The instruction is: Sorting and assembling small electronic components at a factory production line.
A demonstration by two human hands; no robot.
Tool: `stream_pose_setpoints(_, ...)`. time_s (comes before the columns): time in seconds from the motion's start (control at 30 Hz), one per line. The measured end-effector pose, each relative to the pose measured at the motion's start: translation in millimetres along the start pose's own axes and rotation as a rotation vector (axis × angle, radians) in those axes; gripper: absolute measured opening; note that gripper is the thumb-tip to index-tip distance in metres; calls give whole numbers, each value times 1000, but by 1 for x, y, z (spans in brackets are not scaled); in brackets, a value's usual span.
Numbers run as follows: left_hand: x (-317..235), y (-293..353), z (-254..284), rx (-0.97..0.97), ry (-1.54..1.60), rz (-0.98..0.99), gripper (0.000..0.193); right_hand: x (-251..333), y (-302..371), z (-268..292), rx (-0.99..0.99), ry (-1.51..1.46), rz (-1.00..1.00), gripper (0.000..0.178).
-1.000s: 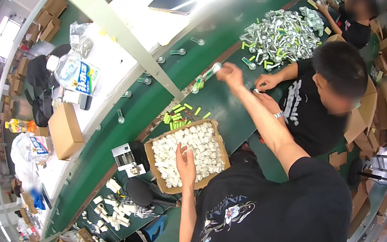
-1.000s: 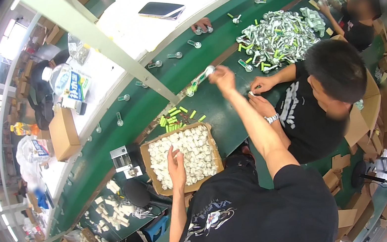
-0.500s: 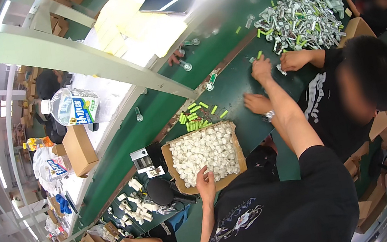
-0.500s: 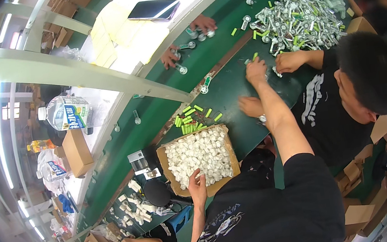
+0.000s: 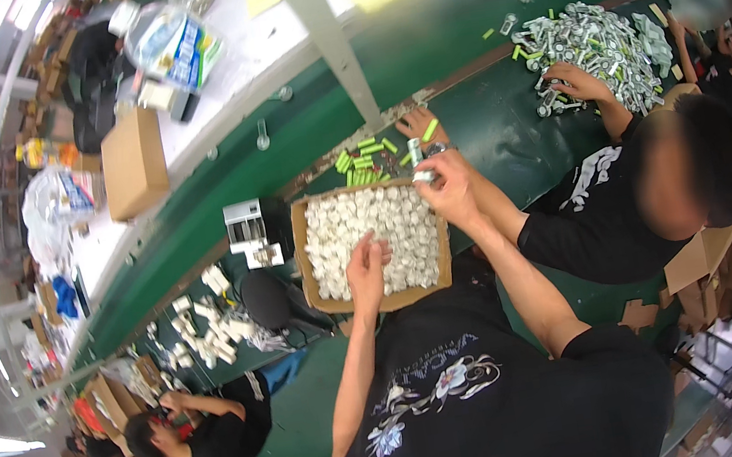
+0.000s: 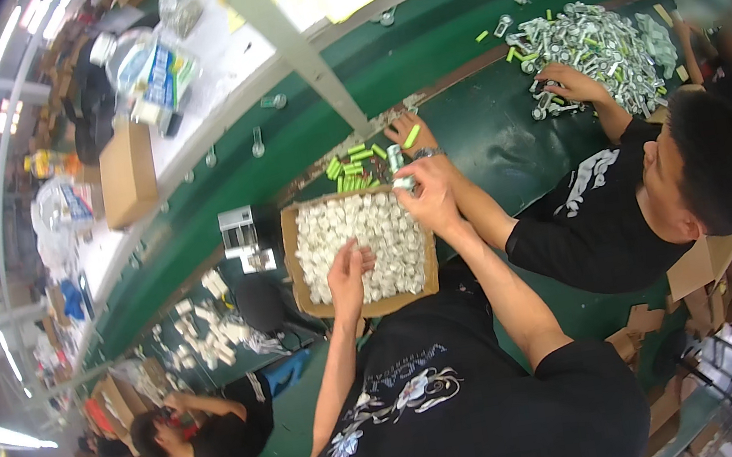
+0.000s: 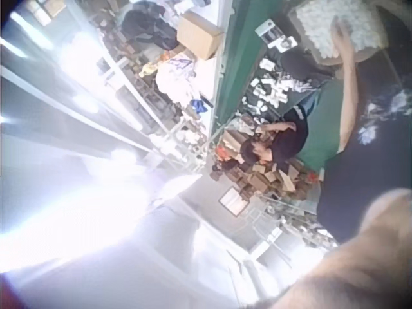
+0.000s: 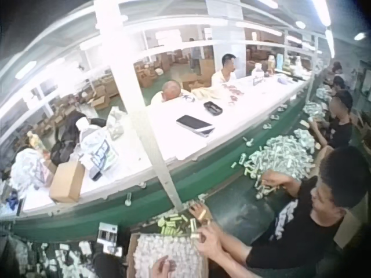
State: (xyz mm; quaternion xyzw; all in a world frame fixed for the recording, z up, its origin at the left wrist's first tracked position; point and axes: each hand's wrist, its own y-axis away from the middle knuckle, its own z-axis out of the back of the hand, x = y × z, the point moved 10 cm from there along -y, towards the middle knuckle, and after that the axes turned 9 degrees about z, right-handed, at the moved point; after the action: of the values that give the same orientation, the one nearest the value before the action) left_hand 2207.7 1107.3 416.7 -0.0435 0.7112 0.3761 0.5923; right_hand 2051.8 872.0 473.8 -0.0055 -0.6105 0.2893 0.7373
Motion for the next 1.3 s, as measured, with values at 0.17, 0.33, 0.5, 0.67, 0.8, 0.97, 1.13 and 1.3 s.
stream_pose_setpoints(0.17, 1, 4, 13, -44, 223, 108, 53, 75, 84, -76, 380, -26, 120, 39)
stream_pose_setpoints(0.33, 36, 19, 46, -98, 277, 168, 48, 83, 123, -111, 575, -88, 0, 61)
stream_pose_setpoints(0.5, 30, 38, 66, -190, 231, 82, 45, 101, 112, -106, 586, -85, 148, 60)
stream_pose_setpoints(0.67, 25, 57, 63, -152, 231, 55, 42, 94, 104, -101, 626, -149, 48, 57)
stream_pose_setpoints(0.8, -7, 77, 57, -239, 183, -88, 37, 49, 111, -101, 611, -417, -428, 50)
stream_pose_setpoints(0.97, -8, 76, 45, -153, -239, -241, 29, 33, 126, -102, 526, -699, -704, 38)
stream_pose_setpoints(1.13, 4, 73, 34, -127, -201, -90, 24, 28, 130, -95, 491, -623, -728, 37)
stream_pose_setpoints(1.3, 23, 70, 25, -32, -27, 15, 23, 16, 135, -96, 482, -582, -736, 38)
